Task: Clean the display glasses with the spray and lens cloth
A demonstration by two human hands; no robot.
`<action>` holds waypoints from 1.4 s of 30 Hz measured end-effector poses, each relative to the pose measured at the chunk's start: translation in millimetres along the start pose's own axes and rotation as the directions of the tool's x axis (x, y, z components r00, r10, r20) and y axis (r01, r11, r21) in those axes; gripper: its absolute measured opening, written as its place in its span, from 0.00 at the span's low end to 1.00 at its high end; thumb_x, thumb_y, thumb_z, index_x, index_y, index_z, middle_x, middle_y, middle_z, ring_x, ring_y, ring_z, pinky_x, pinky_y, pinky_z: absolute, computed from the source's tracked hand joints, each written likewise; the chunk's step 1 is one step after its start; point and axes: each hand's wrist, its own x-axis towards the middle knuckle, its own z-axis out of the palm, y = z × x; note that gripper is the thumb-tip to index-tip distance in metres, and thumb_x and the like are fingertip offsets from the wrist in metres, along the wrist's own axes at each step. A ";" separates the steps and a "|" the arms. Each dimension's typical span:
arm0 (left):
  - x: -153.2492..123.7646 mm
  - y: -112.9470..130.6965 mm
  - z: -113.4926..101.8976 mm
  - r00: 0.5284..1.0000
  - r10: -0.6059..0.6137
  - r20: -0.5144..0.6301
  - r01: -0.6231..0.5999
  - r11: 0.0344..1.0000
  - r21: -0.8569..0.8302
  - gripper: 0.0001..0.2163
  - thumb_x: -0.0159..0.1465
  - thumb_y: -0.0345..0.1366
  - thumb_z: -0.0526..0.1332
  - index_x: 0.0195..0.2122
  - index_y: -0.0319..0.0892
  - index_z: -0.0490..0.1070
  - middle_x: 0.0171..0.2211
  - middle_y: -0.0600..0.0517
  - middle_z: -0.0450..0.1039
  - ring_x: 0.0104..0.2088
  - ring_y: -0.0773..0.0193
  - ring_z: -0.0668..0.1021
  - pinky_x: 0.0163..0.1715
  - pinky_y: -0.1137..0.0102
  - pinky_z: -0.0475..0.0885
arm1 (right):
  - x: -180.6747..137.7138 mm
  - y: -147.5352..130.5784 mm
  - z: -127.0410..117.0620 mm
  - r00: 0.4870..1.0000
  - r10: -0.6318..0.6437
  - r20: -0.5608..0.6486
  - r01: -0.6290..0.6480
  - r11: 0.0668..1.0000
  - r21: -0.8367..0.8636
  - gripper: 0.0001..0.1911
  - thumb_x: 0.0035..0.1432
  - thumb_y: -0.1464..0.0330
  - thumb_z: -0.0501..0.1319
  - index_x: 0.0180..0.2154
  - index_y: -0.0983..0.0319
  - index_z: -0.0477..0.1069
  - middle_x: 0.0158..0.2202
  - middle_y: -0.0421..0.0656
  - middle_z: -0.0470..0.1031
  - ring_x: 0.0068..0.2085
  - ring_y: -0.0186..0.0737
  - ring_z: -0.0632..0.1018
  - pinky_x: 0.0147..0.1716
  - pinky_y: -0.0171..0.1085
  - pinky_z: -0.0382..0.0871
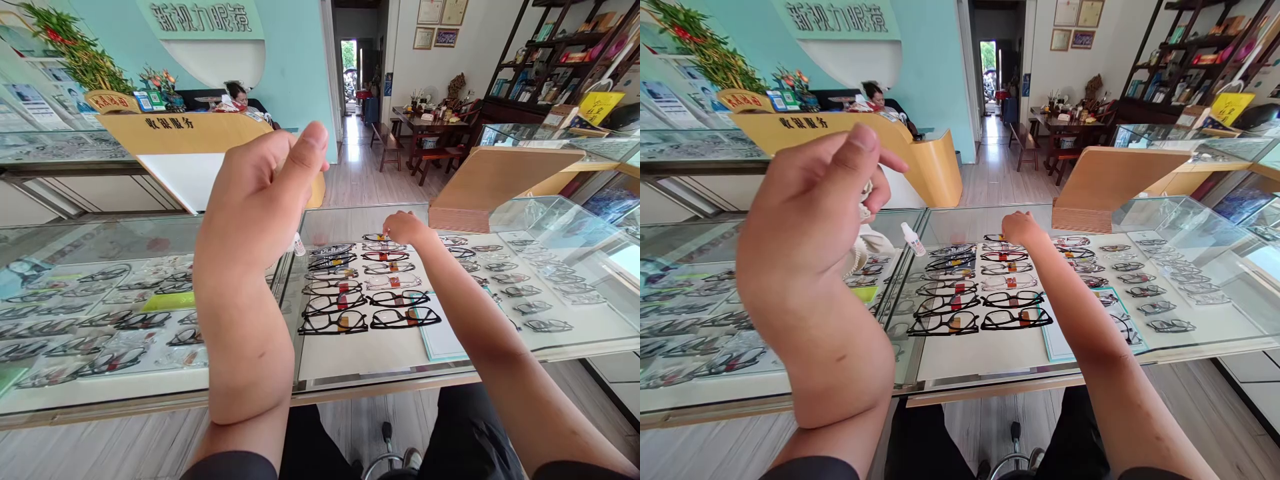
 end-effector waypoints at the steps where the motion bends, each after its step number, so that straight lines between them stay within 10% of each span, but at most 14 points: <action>1: -0.3 0.8 0.3 1.000 -0.008 0.004 0.008 1.000 -0.002 0.32 0.68 0.68 0.61 0.23 0.43 0.67 0.17 0.58 0.58 0.19 0.70 0.62 0.24 0.64 0.54 | 2.4 0.0 2.6 1.000 -0.003 0.013 0.003 1.000 -0.009 0.12 0.64 0.73 0.63 0.48 0.62 0.82 0.52 0.59 0.83 0.63 0.61 0.73 0.62 0.53 0.62; 13: -8.3 13.2 -1.4 0.997 -0.047 0.058 0.045 0.998 0.043 0.30 0.69 0.68 0.60 0.32 0.42 0.79 0.19 0.57 0.62 0.19 0.70 0.62 0.22 0.65 0.54 | 4.0 -7.6 7.4 0.999 -0.006 0.044 0.008 0.999 -0.036 0.07 0.60 0.78 0.61 0.33 0.64 0.77 0.41 0.60 0.81 0.57 0.61 0.75 0.57 0.53 0.64; 20: -9.6 18.9 1.9 0.988 -0.102 0.113 0.100 0.995 0.020 0.30 0.66 0.70 0.61 0.31 0.44 0.75 0.20 0.57 0.59 0.18 0.69 0.57 0.21 0.65 0.50 | -34.7 -4.0 -32.6 0.957 -0.023 -0.290 0.039 0.998 0.049 0.24 0.74 0.70 0.47 0.55 0.63 0.79 0.65 0.57 0.77 0.62 0.64 0.70 0.58 0.58 0.64; 27: 5.6 -4.3 17.0 0.958 -0.265 0.107 0.285 0.921 -0.266 0.21 0.71 0.56 0.65 0.33 0.43 0.74 0.20 0.57 0.60 0.19 0.71 0.57 0.18 0.70 0.50 | -108.8 -26.9 -71.0 0.483 -0.172 -0.859 0.402 0.915 0.043 0.27 0.75 0.70 0.47 0.65 0.55 0.75 0.70 0.46 0.74 0.59 0.59 0.71 0.56 0.58 0.65; 31: 21.6 -19.9 29.6 0.822 -0.387 0.419 0.562 0.674 -0.479 0.14 0.69 0.45 0.66 0.33 0.40 0.76 0.23 0.55 0.66 0.16 0.75 0.55 0.15 0.75 0.46 | -135.9 -49.3 -76.1 0.289 -0.260 -0.921 0.452 0.885 -0.108 0.27 0.77 0.69 0.48 0.70 0.51 0.68 0.72 0.43 0.72 0.59 0.59 0.71 0.57 0.59 0.64; 36: 24.0 -19.9 30.9 0.614 -0.308 0.727 0.789 0.217 -0.575 0.11 0.71 0.38 0.64 0.33 0.37 0.75 0.24 0.55 0.67 0.15 0.78 0.57 0.14 0.80 0.48 | -140.4 -60.9 -71.5 0.207 -0.308 -0.929 0.416 0.887 -0.202 0.29 0.77 0.69 0.50 0.74 0.47 0.61 0.72 0.42 0.73 0.59 0.58 0.71 0.57 0.59 0.61; 39: 18.7 -12.2 29.6 0.608 -0.307 0.732 0.783 0.080 -0.616 0.10 0.72 0.35 0.64 0.33 0.38 0.72 0.24 0.57 0.66 0.16 0.78 0.59 0.15 0.80 0.49 | -141.8 -61.5 -70.0 0.197 -0.317 -0.928 0.400 0.890 -0.220 0.28 0.76 0.70 0.51 0.73 0.48 0.63 0.71 0.41 0.74 0.58 0.56 0.71 0.58 0.59 0.61; 42: 14.3 -4.2 31.7 0.681 -0.329 0.654 0.722 0.154 -0.674 0.11 0.72 0.34 0.66 0.32 0.39 0.71 0.24 0.57 0.65 0.16 0.78 0.59 0.15 0.80 0.49 | -155.1 -60.2 -72.7 0.236 -0.304 -0.923 0.378 0.904 -0.201 0.25 0.77 0.69 0.50 0.69 0.48 0.69 0.71 0.41 0.74 0.61 0.59 0.71 0.59 0.61 0.61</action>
